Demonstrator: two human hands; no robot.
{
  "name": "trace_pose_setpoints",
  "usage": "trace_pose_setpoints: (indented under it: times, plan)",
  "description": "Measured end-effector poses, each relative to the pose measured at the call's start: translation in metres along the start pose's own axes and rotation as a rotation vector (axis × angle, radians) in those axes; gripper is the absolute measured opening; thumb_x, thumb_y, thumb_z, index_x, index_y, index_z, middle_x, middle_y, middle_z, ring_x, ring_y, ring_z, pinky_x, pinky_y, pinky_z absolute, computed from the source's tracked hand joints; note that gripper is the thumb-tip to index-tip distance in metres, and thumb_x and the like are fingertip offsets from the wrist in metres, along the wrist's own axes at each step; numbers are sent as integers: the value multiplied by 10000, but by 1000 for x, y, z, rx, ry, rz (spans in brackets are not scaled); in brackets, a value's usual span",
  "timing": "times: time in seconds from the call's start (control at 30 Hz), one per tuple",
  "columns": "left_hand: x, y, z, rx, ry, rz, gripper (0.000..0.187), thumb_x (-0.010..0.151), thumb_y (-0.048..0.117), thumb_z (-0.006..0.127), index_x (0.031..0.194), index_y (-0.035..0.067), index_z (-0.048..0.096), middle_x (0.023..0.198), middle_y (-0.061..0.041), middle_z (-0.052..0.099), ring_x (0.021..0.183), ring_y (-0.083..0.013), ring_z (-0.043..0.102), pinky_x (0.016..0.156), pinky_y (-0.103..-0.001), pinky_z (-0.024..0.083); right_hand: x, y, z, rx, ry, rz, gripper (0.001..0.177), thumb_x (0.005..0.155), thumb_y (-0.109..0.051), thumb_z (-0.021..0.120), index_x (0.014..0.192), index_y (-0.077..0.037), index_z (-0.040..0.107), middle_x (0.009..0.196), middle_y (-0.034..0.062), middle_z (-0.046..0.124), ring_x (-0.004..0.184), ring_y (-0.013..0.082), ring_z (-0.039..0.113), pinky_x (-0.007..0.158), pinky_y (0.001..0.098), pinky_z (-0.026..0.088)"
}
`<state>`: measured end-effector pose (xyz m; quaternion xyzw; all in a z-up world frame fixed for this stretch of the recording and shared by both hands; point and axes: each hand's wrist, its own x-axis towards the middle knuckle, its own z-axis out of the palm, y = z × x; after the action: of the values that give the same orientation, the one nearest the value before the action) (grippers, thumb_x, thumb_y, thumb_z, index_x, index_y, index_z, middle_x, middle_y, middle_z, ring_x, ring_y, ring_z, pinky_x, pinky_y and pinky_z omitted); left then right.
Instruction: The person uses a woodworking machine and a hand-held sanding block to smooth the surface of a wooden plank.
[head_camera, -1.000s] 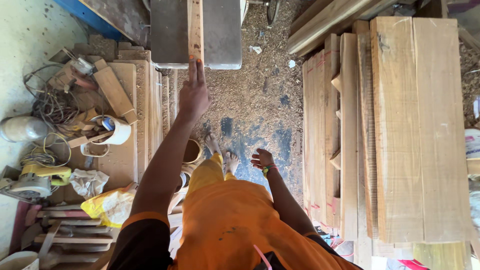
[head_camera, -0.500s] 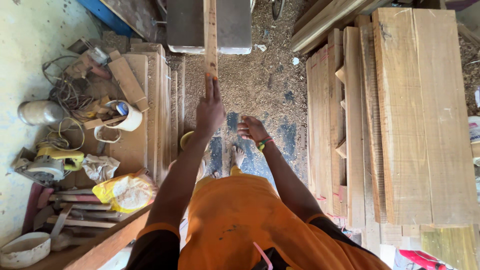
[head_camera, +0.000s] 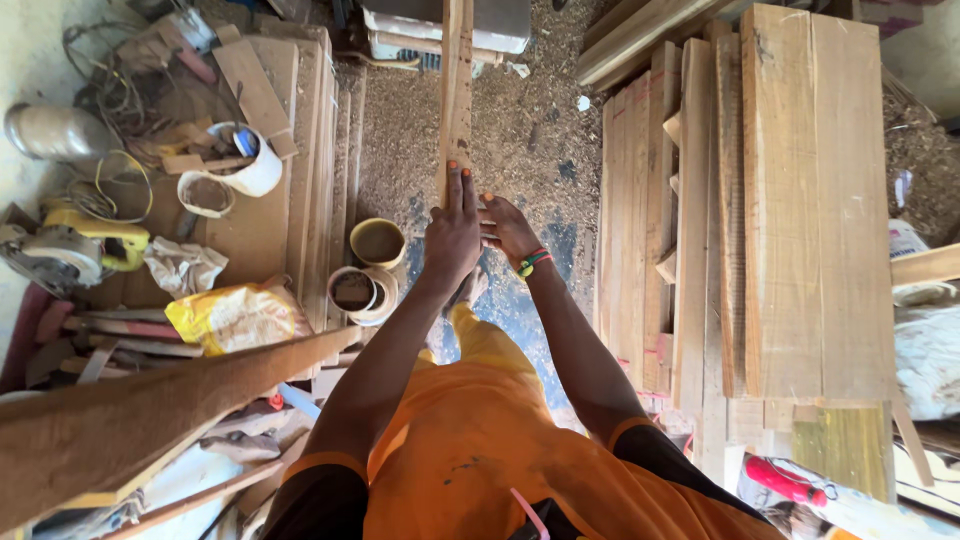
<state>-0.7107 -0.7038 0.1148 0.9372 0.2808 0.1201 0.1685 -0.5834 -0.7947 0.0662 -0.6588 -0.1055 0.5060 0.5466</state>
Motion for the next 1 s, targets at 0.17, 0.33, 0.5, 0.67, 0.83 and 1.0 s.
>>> trace_pose_setpoints:
  times: [0.17, 0.33, 0.5, 0.67, 0.83, 1.0]
  plan:
    - [-39, 7, -1, -9, -25, -16, 1035, 718, 86, 801, 1578, -62, 245, 1659, -292, 128, 809, -385, 720, 562, -377, 625, -21, 10, 6, -13, -23, -30, 672, 952, -549, 618, 1447, -112, 493, 1252, 83, 674, 1069, 222, 668, 902, 394, 530]
    - [-75, 12, 3, 31, 43, 34, 987, 762, 97, 781, 1565, -90, 238, 1650, -332, 104, 833, -428, 716, 589, -371, 630, -49, 26, 16, -22, -91, -80, 667, 944, -505, 600, 1493, -150, 470, 1319, 101, 633, 1104, 263, 665, 912, 420, 560]
    - [-111, 20, -3, 21, -21, -5, 999, 753, 96, 777, 1569, -85, 228, 1643, -314, 126, 780, -388, 713, 591, -386, 618, -81, 43, 28, -62, -91, -30, 668, 984, -547, 532, 1506, -134, 482, 1392, 141, 634, 1157, 306, 665, 917, 433, 547]
    - [-147, 26, -7, 78, -51, 16, 939, 803, 88, 743, 1564, -109, 230, 1634, -358, 138, 753, -350, 719, 570, -365, 607, -111, 71, 31, -86, -101, -35, 642, 1000, -510, 541, 1527, -160, 433, 1412, 129, 597, 1213, 299, 642, 990, 463, 549]
    - [-177, 30, -8, 134, -56, 43, 906, 831, 81, 725, 1565, -134, 238, 1624, -384, 156, 719, -325, 726, 552, -345, 600, -131, 98, 35, 11, -116, -37, 608, 974, -469, 556, 1490, -163, 456, 1349, 137, 651, 1153, 321, 674, 947, 494, 571]
    - [-215, 40, -17, 144, -16, 34, 918, 791, 98, 725, 1556, -92, 254, 1639, -338, 178, 733, -344, 727, 543, -350, 604, -145, 107, 41, 28, -114, -42, 630, 953, -538, 598, 1453, -164, 519, 1353, 116, 647, 1150, 298, 642, 970, 502, 503]
